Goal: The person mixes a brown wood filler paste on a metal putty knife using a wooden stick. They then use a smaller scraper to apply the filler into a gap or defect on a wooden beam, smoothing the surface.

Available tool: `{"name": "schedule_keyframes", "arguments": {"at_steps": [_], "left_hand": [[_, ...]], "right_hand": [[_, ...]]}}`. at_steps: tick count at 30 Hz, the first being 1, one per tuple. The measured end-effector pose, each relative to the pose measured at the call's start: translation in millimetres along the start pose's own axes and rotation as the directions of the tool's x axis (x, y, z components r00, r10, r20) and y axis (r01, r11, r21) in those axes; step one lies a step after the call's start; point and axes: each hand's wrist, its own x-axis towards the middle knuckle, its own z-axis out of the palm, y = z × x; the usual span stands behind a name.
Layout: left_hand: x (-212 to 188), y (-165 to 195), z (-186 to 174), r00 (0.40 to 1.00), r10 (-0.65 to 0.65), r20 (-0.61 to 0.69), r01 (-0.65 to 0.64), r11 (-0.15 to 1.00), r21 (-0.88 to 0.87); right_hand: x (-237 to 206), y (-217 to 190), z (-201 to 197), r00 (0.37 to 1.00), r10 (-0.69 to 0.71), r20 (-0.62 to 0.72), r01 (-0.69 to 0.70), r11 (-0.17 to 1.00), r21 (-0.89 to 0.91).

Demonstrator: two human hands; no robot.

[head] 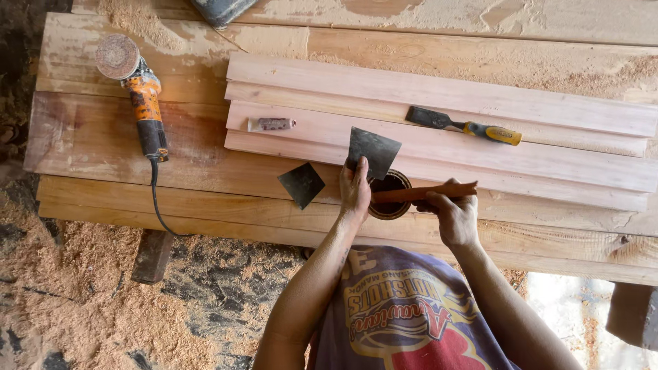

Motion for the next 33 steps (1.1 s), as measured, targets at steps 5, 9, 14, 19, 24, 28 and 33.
{"name": "schedule_keyframes", "arguments": {"at_steps": [5,9,14,19,24,28,33], "left_hand": [[1,-1,3,0.997,0.026,-0.069,-0.013,0.984,0.179],[2,1,1,0.996,0.015,-0.088,0.009,0.965,0.263],[10,6,-19,0.979,-0.042,-0.200,0.057,0.996,0.067],[13,20,-54,0.988,0.034,-0.152,-0.062,0.981,-0.185],[10,37,-71,0.991,-0.038,-0.125,0.000,0.956,-0.292],[10,35,-75,0.998,-0.046,-0.038,0.037,0.978,-0.206],[8,22,-76,0.996,0.027,0.081,-0.025,0.999,-0.025]], "right_hand": [[-11,3,-13,0.999,0.003,-0.043,0.001,0.995,0.095],[-17,5,-20,0.993,0.019,-0.114,-0.004,0.991,0.133],[-24,12,-32,0.992,-0.006,-0.128,0.035,0.974,0.224],[-35,17,-46,0.988,-0.019,-0.151,0.062,0.956,0.285],[-42,20,-56,0.977,0.049,-0.205,0.040,0.911,0.409],[-44,22,-65,0.973,0.036,-0.230,0.079,0.879,0.471],[-50,24,-78,0.975,0.028,-0.222,0.110,0.806,0.582]]}}
